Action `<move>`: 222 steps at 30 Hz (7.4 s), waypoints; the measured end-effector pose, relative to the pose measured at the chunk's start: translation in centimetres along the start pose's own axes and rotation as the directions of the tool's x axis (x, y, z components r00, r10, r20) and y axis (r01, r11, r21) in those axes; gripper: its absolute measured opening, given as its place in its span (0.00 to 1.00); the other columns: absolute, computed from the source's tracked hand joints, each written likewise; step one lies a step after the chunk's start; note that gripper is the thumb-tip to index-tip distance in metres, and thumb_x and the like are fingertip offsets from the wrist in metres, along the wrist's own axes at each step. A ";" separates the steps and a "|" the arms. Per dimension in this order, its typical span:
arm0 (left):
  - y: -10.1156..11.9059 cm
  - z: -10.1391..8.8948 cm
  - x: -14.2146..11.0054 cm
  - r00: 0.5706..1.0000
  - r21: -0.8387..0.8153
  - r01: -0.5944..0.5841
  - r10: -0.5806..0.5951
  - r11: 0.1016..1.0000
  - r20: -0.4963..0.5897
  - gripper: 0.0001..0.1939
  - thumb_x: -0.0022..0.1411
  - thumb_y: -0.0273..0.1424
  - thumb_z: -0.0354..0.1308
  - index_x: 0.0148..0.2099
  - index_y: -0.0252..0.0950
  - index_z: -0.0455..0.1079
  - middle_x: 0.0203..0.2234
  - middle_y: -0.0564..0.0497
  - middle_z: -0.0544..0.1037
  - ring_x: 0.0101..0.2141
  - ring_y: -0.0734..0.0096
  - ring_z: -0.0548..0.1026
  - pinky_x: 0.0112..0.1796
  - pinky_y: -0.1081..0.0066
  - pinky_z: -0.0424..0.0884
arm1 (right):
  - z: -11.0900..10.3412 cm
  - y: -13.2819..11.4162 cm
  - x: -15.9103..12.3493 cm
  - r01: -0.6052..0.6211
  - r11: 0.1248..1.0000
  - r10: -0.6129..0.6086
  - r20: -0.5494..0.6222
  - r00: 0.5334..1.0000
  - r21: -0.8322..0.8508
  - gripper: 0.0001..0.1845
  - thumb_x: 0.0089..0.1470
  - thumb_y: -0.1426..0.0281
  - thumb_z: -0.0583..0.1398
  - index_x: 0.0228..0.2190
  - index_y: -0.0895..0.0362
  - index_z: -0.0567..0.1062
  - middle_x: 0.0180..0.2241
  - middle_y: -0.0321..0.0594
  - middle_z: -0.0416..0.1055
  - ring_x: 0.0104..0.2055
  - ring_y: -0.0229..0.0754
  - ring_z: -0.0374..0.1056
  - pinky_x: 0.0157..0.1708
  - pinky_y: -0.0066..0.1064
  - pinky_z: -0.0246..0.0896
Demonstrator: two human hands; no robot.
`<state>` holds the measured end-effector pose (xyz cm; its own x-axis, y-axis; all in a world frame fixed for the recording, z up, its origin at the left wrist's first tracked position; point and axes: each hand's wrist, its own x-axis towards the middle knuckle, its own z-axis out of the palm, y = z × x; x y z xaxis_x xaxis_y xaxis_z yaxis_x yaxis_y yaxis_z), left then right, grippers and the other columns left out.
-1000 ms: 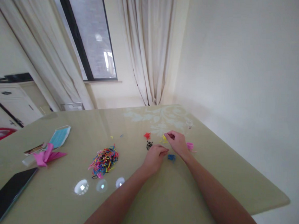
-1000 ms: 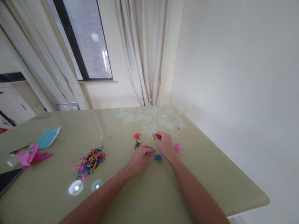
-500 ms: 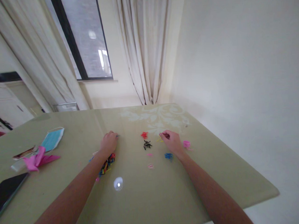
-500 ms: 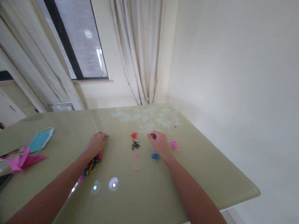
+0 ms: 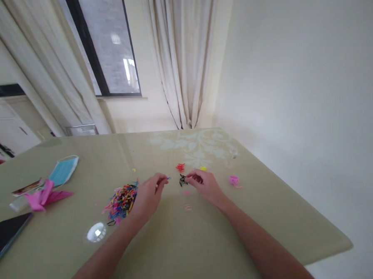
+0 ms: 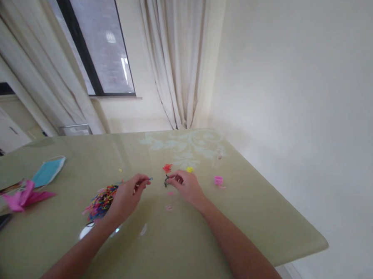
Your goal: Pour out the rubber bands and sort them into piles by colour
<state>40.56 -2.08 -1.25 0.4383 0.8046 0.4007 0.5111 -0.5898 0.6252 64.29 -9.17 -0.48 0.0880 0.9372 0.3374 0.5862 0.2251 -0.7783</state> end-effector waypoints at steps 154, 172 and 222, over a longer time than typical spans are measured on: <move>-1.9 -1.0 -1.0 0.994 -0.236 0.105 -0.096 0.966 0.048 0.08 0.69 0.37 0.55 0.44 0.40 0.72 0.33 0.50 0.83 0.34 0.64 0.81 0.39 0.66 0.76 | -0.1 -0.8 -1.4 0.126 0.840 0.099 0.378 0.920 -0.528 0.06 0.64 0.71 0.64 0.37 0.57 0.83 0.38 0.42 0.76 0.37 0.42 0.72 0.37 0.30 0.60; -0.6 -0.5 -1.3 0.991 -0.612 0.131 -0.109 0.780 0.073 0.10 0.57 0.37 0.71 0.39 0.39 0.84 0.41 0.46 0.85 0.39 0.64 0.83 0.41 0.67 0.82 | -0.7 -1.5 -1.3 0.144 0.962 -0.045 0.386 0.922 -0.231 0.11 0.64 0.73 0.64 0.31 0.56 0.86 0.29 0.38 0.75 0.31 0.38 0.69 0.34 0.29 0.58; -7.9 -5.0 2.9 0.956 0.547 0.252 -0.294 0.798 -0.011 0.23 0.70 0.28 0.46 0.59 0.35 0.75 0.59 0.32 0.77 0.56 0.40 0.76 0.54 0.42 0.71 | -1.5 2.6 0.9 -0.168 0.985 0.162 -0.467 0.869 0.029 0.18 0.57 0.60 0.52 0.20 0.51 0.52 0.20 0.30 0.50 0.24 0.39 0.50 0.25 0.32 0.41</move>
<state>34.12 5.25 -1.72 0.2604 0.9431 0.2067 0.9230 -0.3060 0.2334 67.07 -8.08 -1.41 0.5477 0.7267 0.4147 0.5395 0.0721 -0.8389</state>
